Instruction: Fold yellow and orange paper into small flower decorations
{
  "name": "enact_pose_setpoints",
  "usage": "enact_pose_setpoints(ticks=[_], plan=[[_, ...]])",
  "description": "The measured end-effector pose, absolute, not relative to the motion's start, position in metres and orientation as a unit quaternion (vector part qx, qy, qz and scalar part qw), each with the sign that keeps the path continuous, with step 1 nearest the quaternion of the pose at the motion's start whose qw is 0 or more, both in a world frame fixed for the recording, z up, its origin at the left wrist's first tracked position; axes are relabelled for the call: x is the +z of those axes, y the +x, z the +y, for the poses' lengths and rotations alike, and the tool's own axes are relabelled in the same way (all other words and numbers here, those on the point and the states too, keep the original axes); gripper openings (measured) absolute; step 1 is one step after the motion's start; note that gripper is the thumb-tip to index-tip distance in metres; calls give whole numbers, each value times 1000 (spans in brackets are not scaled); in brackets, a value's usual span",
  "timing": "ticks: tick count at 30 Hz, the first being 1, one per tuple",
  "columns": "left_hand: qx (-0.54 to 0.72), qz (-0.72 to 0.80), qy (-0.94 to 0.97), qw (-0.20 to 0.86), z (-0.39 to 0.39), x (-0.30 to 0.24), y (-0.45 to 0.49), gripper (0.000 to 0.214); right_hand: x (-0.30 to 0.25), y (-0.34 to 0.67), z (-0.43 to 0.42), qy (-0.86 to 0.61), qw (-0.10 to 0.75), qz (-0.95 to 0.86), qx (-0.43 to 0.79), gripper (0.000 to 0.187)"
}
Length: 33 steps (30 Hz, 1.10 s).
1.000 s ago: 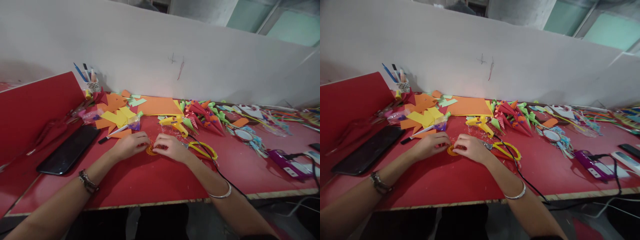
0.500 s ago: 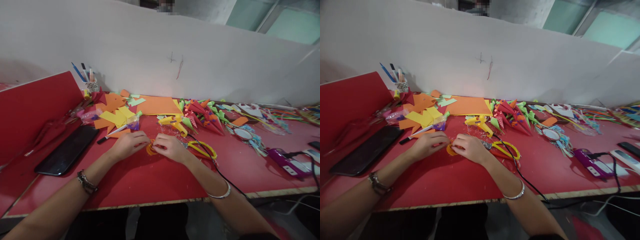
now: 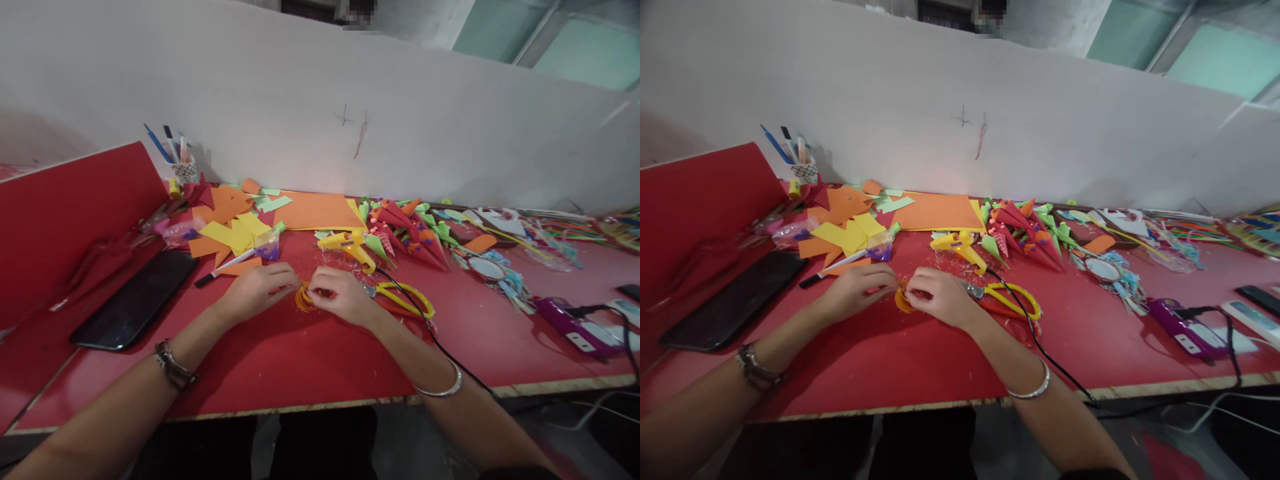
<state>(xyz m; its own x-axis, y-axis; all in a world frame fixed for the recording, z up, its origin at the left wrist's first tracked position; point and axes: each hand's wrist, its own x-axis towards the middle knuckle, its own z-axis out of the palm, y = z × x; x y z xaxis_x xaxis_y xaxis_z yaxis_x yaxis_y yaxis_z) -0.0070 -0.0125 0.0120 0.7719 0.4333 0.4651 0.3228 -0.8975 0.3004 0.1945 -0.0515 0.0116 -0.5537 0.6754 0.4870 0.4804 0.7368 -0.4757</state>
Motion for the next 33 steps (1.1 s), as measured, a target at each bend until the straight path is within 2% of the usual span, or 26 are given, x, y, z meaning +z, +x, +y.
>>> enact_pose_setpoints(ticks=[23,33], plan=[[284,182,935,106,-12,12,-7,12,10,198,-51,-356,299,-882,79,17],[360,198,912,13,-10,11,-5,7,10,198,-50,-351,348,-865,87,14]])
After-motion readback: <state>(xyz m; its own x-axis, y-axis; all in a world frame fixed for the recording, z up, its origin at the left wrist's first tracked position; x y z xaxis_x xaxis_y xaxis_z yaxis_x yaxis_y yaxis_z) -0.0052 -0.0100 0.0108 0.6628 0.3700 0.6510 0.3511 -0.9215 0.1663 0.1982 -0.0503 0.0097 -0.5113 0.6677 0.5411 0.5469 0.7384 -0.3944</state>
